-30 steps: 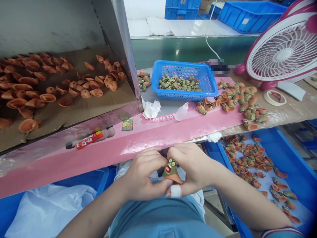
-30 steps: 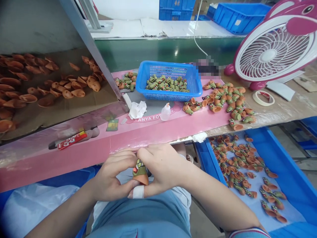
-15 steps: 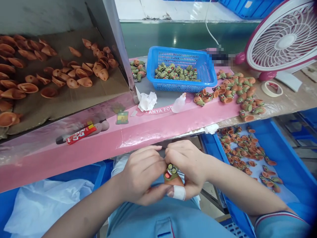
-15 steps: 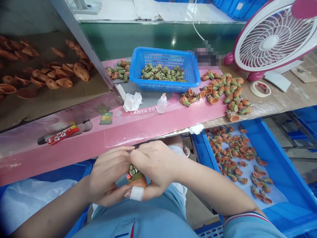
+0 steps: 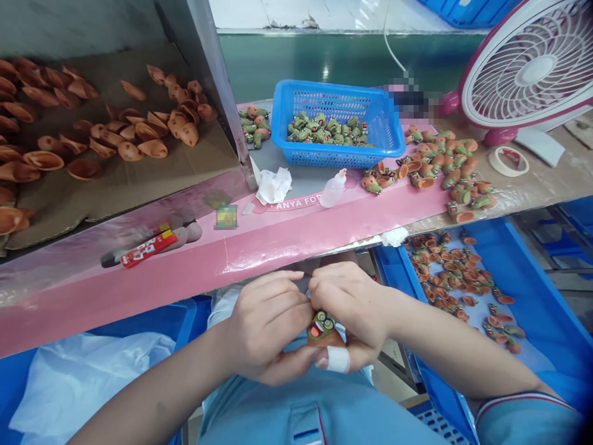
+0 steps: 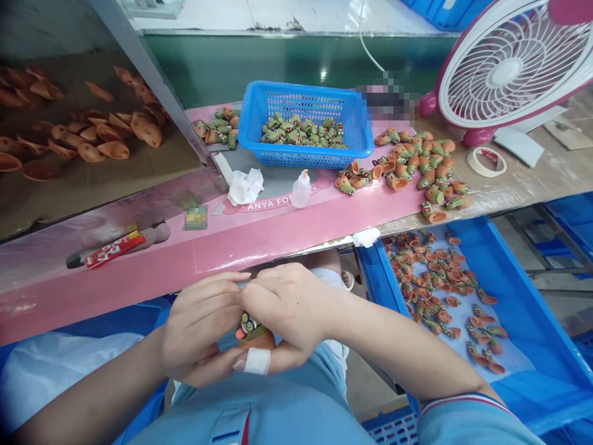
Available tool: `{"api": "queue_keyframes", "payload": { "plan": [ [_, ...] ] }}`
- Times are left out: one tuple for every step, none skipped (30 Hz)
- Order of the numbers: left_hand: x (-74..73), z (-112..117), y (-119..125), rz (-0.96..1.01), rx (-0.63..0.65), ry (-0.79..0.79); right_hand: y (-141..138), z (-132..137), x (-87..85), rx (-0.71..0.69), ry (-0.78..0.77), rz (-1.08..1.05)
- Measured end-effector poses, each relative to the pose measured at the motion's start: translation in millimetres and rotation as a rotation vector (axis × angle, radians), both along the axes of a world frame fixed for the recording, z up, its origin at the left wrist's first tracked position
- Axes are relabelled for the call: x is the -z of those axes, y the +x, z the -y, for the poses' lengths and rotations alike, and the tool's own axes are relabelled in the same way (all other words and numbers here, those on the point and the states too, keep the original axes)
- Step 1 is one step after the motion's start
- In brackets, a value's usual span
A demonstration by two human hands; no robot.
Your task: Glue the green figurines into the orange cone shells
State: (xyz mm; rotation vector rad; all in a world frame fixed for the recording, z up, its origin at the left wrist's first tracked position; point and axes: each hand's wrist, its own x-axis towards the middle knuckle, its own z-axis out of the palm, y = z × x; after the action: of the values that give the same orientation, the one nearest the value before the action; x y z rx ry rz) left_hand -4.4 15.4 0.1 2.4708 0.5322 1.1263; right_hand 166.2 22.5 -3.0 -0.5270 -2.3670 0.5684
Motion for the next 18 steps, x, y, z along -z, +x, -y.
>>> {"api": "queue_keyframes", "payload": {
  "plan": [
    [0.5,0,1,0.011,-0.006,0.000,0,0,0.2,0.005,-0.001,-0.006],
    [1.1,0,1,0.009,-0.008,-0.010,-1,-1,0.4,0.011,-0.001,-0.010],
    [1.7,0,2,0.010,-0.011,-0.020,-1,-1,0.6,0.017,-0.003,-0.015],
    [2.3,0,2,0.011,-0.013,-0.035,-2,-2,0.9,0.023,-0.007,-0.017],
    [3.1,1,2,0.011,-0.015,-0.049,-2,-3,1.3,0.026,-0.010,-0.016],
    [3.8,1,2,0.012,-0.016,-0.063,-3,-3,1.9,0.029,-0.013,-0.014],
    [4.7,2,1,0.012,-0.018,-0.076,-3,-3,2.5,0.033,-0.015,-0.012],
    [5.6,2,1,0.013,-0.020,-0.087,-3,-4,3.2,0.039,-0.016,-0.008],
    [6.6,3,1,0.016,-0.023,-0.098,-4,-4,3.9,0.044,-0.019,-0.003],
    [7.6,3,1,0.020,-0.026,-0.108,-4,-3,4.6,0.050,-0.022,0.001],
    [8.6,4,1,0.021,-0.026,-0.117,-4,-3,5.2,0.056,-0.027,0.007],
    [9.6,4,1,0.020,-0.024,-0.127,-3,-2,5.7,0.060,-0.032,0.014],
    [10.6,4,0,0.015,-0.021,-0.137,-3,-2,6.1,0.059,-0.037,0.021],
    [11.5,4,0,0.010,-0.016,-0.146,-2,-2,6.3,0.054,-0.044,0.026],
    [12.2,4,0,0.002,-0.012,-0.154,-2,-2,6.3,0.046,-0.051,0.028],
    [12.8,4,0,-0.004,-0.009,-0.162,-1,-3,6.2,0.035,-0.058,0.029],
    [13.3,5,0,-0.007,-0.009,-0.170,0,-3,6.0,0.018,-0.067,0.028],
    [13.7,5,0,-0.007,-0.005,-0.178,1,-4,5.6,-0.002,-0.083,0.033]
  ]
}}
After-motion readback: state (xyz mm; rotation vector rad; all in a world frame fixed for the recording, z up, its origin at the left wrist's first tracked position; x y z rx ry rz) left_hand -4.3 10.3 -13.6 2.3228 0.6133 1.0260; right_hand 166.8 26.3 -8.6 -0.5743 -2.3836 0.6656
